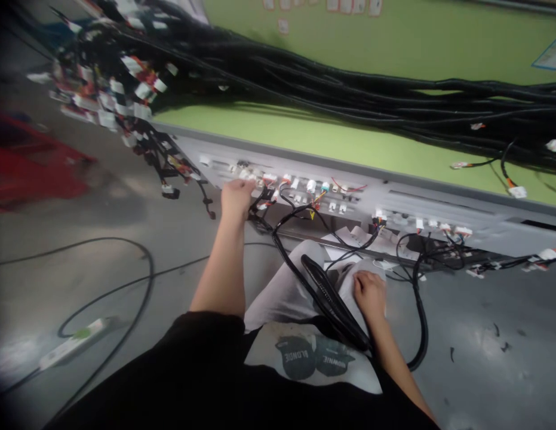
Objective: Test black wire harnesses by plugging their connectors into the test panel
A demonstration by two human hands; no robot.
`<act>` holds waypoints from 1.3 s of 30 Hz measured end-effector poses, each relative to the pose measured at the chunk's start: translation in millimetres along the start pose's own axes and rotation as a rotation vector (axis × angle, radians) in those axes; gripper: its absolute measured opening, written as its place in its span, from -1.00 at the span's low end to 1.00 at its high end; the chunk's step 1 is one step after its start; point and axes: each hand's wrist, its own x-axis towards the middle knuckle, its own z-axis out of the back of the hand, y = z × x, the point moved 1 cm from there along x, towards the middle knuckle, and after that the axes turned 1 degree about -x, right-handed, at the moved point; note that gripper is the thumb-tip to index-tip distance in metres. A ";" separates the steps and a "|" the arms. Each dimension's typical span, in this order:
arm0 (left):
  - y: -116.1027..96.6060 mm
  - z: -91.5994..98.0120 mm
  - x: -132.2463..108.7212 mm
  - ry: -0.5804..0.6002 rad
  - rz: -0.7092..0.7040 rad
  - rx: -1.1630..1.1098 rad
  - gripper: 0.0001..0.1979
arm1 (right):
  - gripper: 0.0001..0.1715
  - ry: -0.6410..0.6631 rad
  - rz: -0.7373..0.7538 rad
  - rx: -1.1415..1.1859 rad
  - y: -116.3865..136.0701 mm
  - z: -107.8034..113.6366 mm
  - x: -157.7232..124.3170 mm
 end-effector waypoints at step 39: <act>12.3 7.1 -8.5 -0.037 -0.047 -0.111 -0.69 | -0.56 0.000 0.041 -0.087 -3.6 -3.8 -0.2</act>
